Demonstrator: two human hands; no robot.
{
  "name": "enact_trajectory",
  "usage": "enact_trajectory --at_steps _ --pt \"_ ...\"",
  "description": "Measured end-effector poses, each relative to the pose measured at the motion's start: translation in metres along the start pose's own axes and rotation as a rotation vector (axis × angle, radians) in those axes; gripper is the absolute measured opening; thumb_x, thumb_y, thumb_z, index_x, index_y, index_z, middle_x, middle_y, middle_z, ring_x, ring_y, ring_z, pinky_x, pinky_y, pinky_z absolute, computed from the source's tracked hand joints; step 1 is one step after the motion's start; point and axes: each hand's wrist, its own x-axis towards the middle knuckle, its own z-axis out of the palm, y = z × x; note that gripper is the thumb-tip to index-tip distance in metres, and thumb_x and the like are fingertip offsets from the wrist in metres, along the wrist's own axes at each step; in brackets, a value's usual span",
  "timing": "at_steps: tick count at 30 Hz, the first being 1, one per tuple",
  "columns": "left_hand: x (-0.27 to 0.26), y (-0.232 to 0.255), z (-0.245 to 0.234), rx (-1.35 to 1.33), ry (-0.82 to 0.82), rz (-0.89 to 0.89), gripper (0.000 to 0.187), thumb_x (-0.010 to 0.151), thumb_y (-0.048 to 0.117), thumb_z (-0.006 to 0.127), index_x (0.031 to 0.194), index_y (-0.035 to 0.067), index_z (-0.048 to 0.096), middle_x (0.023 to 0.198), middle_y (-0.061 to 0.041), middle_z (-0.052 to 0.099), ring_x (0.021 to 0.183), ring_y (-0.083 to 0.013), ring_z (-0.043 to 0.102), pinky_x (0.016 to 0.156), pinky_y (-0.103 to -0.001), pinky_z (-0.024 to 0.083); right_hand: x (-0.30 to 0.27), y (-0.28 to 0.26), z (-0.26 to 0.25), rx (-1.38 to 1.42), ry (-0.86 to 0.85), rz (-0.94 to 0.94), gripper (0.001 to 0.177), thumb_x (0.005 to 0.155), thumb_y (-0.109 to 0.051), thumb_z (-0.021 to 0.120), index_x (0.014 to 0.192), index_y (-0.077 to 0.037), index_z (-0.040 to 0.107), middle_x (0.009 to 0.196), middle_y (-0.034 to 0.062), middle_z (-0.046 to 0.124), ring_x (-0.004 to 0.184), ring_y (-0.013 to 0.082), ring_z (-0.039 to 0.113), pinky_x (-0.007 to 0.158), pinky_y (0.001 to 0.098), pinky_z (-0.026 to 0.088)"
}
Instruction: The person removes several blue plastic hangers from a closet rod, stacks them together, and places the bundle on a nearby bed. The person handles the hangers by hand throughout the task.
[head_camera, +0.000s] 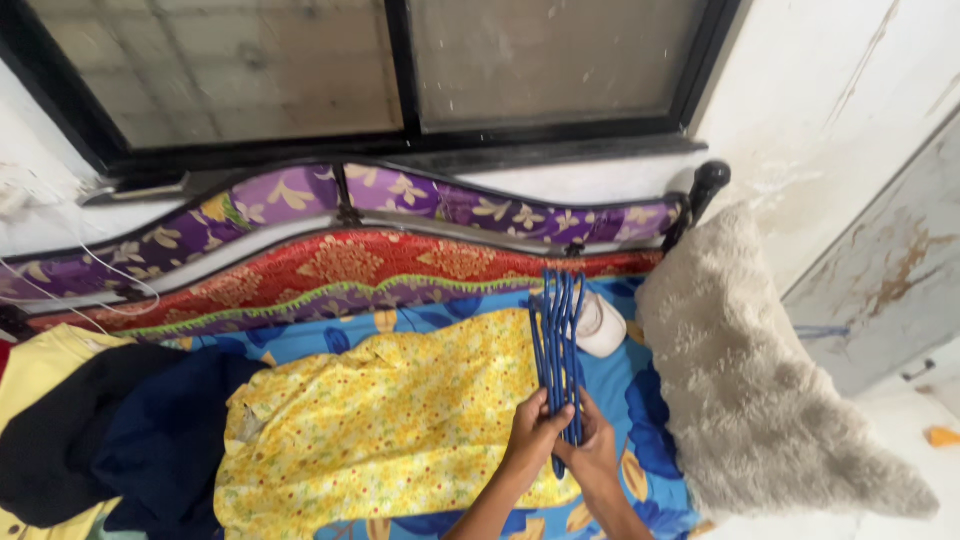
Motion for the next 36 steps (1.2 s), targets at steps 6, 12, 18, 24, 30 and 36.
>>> enact_trajectory --at_steps 6,12,18,24,30,36 --pt "0.001 -0.014 0.006 0.026 -0.051 0.032 0.02 0.097 0.005 0.067 0.116 -0.002 0.065 0.094 -0.002 0.069 0.085 -0.0066 0.065 0.077 -0.022 0.054 -0.011 -0.007 -0.009 0.059 -0.008 -0.041 0.085 0.07 0.014 0.075 0.148 0.003 0.045 0.12 0.0101 0.069 0.107 0.0159 0.066 0.092 0.0288 0.053" --pt "0.001 -0.016 0.016 0.048 -0.07 -0.017 0.022 0.096 0.007 0.066 0.117 0.001 0.065 0.095 -0.001 0.07 0.085 -0.0053 0.065 0.078 -0.022 0.055 -0.016 -0.012 -0.018 0.034 0.017 -0.027 0.086 0.072 0.013 0.074 0.151 0.002 0.041 0.123 0.0096 0.067 0.109 0.016 0.066 0.093 0.0285 0.053" --pt "0.007 -0.031 0.021 0.095 -0.072 -0.022 0.019 0.096 0.006 0.068 0.115 0.0 0.066 0.093 0.0 0.069 0.082 -0.0038 0.062 0.074 -0.021 0.052 -0.017 -0.007 -0.029 0.042 0.036 -0.003 0.09 0.071 0.015 0.071 0.153 0.002 0.037 0.121 0.0108 0.067 0.108 0.0171 0.066 0.091 0.0292 0.054" --pt "0.009 -0.042 0.018 0.073 -0.101 -0.023 0.018 0.097 0.007 0.068 0.113 0.0 0.066 0.091 -0.001 0.069 0.081 -0.0046 0.063 0.073 -0.021 0.052 -0.014 -0.001 -0.033 0.033 0.041 0.031 0.093 0.069 0.018 0.069 0.154 0.0 0.036 0.12 0.0111 0.068 0.107 0.0169 0.068 0.09 0.0287 0.055" --pt "0.014 -0.053 0.019 0.078 -0.091 -0.033 0.018 0.096 0.005 0.068 0.114 0.0 0.066 0.091 -0.002 0.07 0.082 -0.0058 0.065 0.072 -0.021 0.054 -0.014 0.006 -0.038 0.068 0.087 0.132 0.092 0.071 0.019 0.068 0.154 -0.004 0.037 0.119 0.0101 0.069 0.105 0.0167 0.068 0.086 0.0284 0.056" --pt "0.015 -0.067 0.019 0.085 -0.094 -0.045 0.019 0.096 0.005 0.068 0.114 -0.001 0.066 0.091 -0.003 0.071 0.081 -0.0062 0.066 0.072 -0.02 0.054 -0.013 0.019 -0.044 0.09 0.073 0.112 0.092 0.069 0.021 0.066 0.154 -0.004 0.037 0.116 0.0108 0.069 0.103 0.0174 0.069 0.083 0.029 0.056"
